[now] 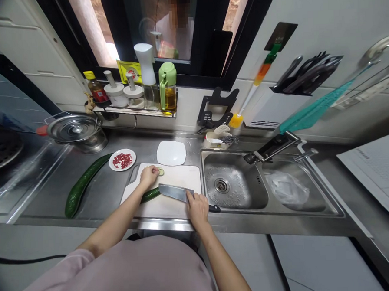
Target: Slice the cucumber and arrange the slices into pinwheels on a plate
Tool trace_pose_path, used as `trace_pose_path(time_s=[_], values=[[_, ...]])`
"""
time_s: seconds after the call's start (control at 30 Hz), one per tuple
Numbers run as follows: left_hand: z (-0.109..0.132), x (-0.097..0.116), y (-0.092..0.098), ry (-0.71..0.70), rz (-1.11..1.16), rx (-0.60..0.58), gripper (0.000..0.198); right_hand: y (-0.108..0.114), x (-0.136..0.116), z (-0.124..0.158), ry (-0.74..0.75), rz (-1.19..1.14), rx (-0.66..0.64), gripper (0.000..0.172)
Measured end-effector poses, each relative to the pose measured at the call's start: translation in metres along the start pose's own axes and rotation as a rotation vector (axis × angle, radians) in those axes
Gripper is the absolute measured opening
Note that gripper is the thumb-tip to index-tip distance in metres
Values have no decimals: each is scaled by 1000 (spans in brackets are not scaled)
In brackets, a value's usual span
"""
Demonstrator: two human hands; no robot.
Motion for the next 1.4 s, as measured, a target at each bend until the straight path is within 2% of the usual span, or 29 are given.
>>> trace_pose_path(time_s=[0.3,0.77,1.2,1.3,1.4], values=[[-27,7,-8,-22,-179,-24,14,-3,4,0,-33,-24,-23,46],[-37,4,-13,-86,-275,-14,14,-6,4,-5,-30,-49,-13,45],[-34,5,-16,-122,-348,17,19,-2,7,-3,-82,-156,-22,44],[-30,3,-11,-101,-296,43,23,-4,10,-4,-107,-211,-25,42],[-22,-6,-3,-35,-149,124,27,-5,12,-4,-127,-249,-14,39]])
Point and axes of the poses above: each hand's wrist, its own z-axis away from the middle knuckle, its own y-axis out of the back of the hand, x = y × z, the point moved 4 cm from there along -z, towards the middle knuckle, and after that the axes turned 9 degrees about -x, right-handed, at the moved point
